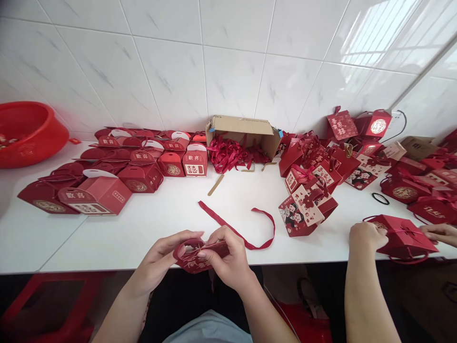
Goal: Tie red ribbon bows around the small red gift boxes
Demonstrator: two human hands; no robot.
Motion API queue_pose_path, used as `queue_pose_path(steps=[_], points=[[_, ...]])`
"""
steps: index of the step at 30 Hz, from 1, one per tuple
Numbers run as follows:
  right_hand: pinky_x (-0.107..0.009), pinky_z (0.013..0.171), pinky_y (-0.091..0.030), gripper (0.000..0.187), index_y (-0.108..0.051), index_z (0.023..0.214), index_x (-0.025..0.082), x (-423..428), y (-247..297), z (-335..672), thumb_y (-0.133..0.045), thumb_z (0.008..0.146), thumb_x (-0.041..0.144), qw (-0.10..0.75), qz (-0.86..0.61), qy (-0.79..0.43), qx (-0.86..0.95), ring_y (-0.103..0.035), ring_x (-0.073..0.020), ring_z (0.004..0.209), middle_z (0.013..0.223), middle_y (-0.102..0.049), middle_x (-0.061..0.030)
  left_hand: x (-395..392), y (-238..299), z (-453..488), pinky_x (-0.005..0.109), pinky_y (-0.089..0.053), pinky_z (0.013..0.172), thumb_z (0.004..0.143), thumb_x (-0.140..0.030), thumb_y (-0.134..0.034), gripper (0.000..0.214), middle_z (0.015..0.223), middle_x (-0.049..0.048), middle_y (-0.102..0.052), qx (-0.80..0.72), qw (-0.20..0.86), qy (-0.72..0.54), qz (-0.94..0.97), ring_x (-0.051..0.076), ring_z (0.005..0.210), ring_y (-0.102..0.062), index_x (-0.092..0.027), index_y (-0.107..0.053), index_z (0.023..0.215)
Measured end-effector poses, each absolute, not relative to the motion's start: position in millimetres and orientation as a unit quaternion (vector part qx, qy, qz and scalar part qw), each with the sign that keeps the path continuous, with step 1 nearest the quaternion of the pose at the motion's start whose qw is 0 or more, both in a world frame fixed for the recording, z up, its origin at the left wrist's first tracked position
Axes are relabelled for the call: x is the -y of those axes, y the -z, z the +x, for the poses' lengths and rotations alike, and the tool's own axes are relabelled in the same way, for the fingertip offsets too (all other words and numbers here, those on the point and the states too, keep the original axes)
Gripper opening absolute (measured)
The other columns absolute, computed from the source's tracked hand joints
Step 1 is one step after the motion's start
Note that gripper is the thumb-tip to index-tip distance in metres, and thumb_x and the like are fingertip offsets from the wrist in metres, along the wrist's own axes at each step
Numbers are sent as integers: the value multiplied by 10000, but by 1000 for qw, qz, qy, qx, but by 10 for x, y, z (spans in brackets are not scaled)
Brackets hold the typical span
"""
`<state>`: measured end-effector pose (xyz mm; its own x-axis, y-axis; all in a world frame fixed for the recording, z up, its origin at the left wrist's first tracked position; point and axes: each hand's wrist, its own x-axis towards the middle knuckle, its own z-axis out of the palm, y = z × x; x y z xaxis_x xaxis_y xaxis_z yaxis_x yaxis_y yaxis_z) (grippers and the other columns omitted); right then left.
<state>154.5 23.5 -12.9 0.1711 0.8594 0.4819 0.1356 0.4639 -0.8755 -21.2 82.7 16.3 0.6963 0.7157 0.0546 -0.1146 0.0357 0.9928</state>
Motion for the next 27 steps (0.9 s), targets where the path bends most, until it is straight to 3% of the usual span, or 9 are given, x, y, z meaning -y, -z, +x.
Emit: queue_pose_path(steps=[5,12,17,21,27], points=[[-280,628,-516,180,-543,841,218,-229,128,1537,-716,790,215,645,-424,-296,563,-622,-149,686,774,-602,-5,-811,-108,-233,259,-509,781,885,-328,-590,211,997,64,-669,-206,680,-333,620,184,900,-637,-208,-648,1049],[-283,602,-530,204,-544,825,224,-232,138,1531,-740,774,197,677,-403,-257,559,-615,-151,672,753,-610,-7,-785,-72,-199,350,-517,855,839,-223,-637,195,1085,103,-659,-172,644,-346,660,229,983,-635,-205,-641,1033],[-323,652,-572,212,-543,805,224,-255,185,1525,-748,767,187,689,-392,-250,555,-660,-178,743,790,-617,-19,-785,-29,-119,348,-516,857,843,-159,-615,111,1004,93,-684,-204,537,-410,709,215,981,-623,-205,-693,907],[-307,648,-563,211,-547,768,217,-278,173,1558,-756,758,190,667,-411,-221,581,-639,-161,704,759,-617,-10,-799,23,-107,373,-492,894,854,-110,-577,180,945,75,-693,-196,478,-437,736,216,995,-603,-226,-688,936],[-304,702,-556,278,-643,1089,246,-255,55,1659,-699,818,223,548,-450,-259,656,-638,-170,791,859,-651,-38,-789,44,-144,373,-504,841,859,-122,-574,165,915,83,-691,-201,484,-422,740,227,962,-603,-220,-687,927]])
